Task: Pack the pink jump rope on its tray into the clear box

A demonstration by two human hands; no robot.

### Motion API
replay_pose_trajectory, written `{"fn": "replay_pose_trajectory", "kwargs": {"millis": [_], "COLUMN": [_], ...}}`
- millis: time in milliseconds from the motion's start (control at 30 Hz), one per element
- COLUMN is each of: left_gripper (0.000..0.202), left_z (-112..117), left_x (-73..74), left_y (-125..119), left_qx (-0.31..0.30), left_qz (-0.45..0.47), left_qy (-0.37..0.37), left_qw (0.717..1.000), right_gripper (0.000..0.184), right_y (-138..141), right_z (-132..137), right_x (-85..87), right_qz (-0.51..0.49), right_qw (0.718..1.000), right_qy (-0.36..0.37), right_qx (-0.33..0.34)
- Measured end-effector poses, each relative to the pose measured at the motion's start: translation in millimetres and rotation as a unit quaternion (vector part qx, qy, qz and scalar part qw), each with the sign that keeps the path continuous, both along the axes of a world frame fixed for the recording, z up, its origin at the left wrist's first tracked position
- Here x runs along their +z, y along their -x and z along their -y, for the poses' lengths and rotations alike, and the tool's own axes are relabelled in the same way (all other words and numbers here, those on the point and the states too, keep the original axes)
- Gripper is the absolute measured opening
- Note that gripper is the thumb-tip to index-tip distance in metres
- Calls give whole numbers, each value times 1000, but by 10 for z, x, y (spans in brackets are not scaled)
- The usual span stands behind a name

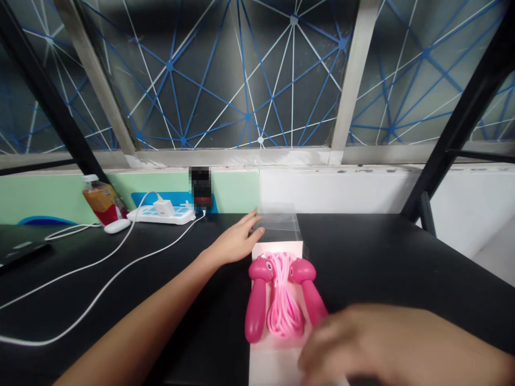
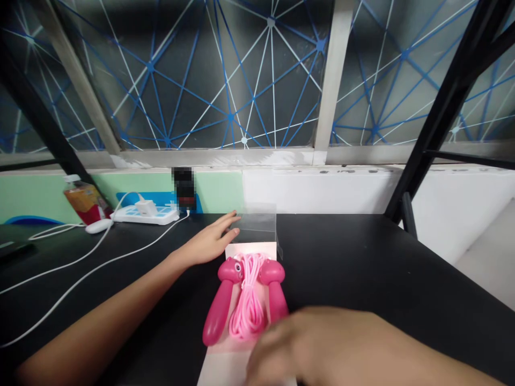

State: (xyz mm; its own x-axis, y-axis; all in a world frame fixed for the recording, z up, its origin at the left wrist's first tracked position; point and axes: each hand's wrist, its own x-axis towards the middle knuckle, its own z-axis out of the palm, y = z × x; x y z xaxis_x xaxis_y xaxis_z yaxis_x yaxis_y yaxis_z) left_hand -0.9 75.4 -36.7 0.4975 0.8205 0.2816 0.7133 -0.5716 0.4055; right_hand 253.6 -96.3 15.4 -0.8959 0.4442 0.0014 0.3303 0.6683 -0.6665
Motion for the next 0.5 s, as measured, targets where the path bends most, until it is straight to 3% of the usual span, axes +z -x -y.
{"fn": "replay_pose_trajectory", "kwargs": {"millis": [67,133,200,267,333,500], "left_gripper": [49,37,27,26,32,32], "left_z": [72,198,360,520,634,670], "left_x": [80,204,341,450,498,415], "left_y": [6,36,85,131,151,114], "left_qx": [24,19,-25,-91,-134,-122], "left_qz": [46,51,-2,-54,-98,-106], "left_qy": [-48,-100,-73,15,47,103], "left_qw": [997,994,997,994,985,981], "right_gripper": [20,20,23,36,42,27], "right_y": [-31,-62,-92,-111,-107,-29], "right_z": [-101,-232,-359,-450,-498,-532], "right_x": [-3,-84,-211,-341,-439,-545], "right_qz": [-29,-29,7,24,17,-55], "right_qw": [989,960,930,923,927,941], "right_qy": [-59,-135,-197,-205,-199,-135], "right_qx": [-130,-242,-312,-324,-317,-305]}}
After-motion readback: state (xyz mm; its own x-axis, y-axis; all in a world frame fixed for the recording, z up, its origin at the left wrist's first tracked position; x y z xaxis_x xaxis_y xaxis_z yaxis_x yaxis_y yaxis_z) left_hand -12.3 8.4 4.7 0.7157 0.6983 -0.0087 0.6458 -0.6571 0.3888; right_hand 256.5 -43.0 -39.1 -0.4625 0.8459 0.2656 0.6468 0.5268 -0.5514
